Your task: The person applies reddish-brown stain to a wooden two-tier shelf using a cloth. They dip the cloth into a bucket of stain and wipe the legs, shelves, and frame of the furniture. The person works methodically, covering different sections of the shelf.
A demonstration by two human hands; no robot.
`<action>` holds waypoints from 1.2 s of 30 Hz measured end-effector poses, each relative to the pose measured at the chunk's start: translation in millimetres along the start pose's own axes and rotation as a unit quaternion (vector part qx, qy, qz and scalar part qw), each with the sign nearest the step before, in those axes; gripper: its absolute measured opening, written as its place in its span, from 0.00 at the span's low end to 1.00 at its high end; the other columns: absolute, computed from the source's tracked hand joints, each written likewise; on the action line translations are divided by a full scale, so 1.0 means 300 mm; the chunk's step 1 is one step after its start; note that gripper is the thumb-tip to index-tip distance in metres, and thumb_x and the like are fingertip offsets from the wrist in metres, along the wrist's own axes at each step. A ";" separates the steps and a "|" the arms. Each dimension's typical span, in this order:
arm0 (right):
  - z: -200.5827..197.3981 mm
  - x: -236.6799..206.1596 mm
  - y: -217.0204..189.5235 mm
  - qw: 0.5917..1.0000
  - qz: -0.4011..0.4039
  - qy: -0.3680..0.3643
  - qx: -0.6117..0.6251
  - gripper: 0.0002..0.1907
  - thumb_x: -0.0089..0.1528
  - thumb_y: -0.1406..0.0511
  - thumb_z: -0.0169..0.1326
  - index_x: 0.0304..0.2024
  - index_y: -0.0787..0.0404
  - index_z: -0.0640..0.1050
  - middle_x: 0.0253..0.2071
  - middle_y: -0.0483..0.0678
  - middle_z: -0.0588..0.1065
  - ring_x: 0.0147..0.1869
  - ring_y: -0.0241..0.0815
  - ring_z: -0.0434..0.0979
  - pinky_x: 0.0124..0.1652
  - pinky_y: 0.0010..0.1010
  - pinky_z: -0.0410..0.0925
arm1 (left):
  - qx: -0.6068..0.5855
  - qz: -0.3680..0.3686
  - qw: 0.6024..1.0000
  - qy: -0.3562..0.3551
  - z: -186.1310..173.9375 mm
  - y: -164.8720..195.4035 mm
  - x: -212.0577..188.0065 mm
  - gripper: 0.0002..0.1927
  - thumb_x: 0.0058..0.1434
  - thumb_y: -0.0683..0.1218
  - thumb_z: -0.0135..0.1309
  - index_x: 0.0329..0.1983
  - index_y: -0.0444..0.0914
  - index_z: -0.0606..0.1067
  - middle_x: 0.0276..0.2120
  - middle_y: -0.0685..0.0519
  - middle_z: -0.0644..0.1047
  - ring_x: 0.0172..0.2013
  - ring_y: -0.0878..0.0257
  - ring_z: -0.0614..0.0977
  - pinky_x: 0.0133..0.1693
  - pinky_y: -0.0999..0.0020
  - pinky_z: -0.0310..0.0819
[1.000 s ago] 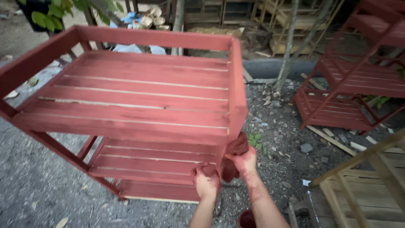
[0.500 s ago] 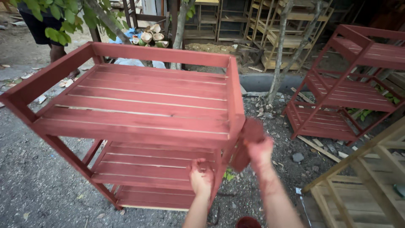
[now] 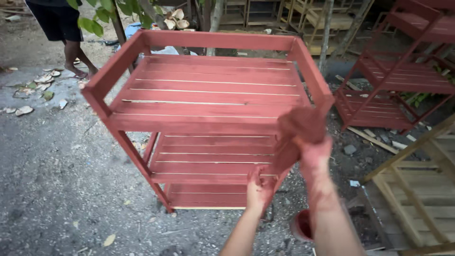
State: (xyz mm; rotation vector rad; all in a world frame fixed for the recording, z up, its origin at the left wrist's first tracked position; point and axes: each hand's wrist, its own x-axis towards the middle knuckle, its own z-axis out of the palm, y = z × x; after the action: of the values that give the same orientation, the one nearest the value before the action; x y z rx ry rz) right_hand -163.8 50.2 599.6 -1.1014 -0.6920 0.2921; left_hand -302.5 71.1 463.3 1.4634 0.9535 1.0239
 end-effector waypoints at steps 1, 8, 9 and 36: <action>0.027 -0.085 0.047 0.999 0.044 0.006 0.027 0.33 0.49 0.80 0.61 0.58 0.67 0.75 0.53 0.48 0.79 0.53 0.43 0.80 0.52 0.35 0.75 | 0.005 0.023 1.000 0.001 -0.035 -0.002 -0.015 0.24 0.54 0.42 0.63 0.55 0.39 0.73 0.50 0.47 0.74 0.45 0.55 0.81 0.47 0.60 0.78; 0.097 -0.524 0.349 0.959 0.263 0.097 0.046 0.32 0.48 0.76 0.62 0.57 0.63 0.75 0.48 0.50 0.79 0.45 0.49 0.80 0.37 0.42 0.71 | -0.068 -0.177 0.981 0.026 -0.259 -0.131 -0.132 0.31 0.51 0.45 0.56 0.62 0.45 0.76 0.58 0.47 0.74 0.56 0.53 0.80 0.56 0.60 0.78; 0.099 -0.558 0.377 0.961 0.262 0.090 0.018 0.32 0.48 0.76 0.64 0.56 0.65 0.76 0.48 0.51 0.80 0.46 0.49 0.80 0.40 0.40 0.72 | -0.030 -0.186 0.981 0.042 -0.284 -0.147 -0.131 0.30 0.52 0.49 0.59 0.62 0.44 0.75 0.59 0.47 0.72 0.57 0.52 0.78 0.57 0.58 0.75; 0.082 -0.670 0.934 0.892 0.439 -0.041 0.095 0.37 0.61 0.53 0.52 0.71 0.56 0.64 0.66 0.46 0.72 0.68 0.43 0.71 0.61 0.37 0.66 | -0.238 -0.419 0.869 0.111 -0.385 -0.361 0.106 0.39 0.56 0.64 0.61 0.66 0.43 0.67 0.61 0.52 0.76 0.62 0.54 0.75 0.61 0.48 0.67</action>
State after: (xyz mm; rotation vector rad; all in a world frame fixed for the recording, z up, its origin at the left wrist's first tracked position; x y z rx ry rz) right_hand -299.7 83.0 283.4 -1.1614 -0.1824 1.1625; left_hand -406.0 149.7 367.3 0.4191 1.2289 0.6881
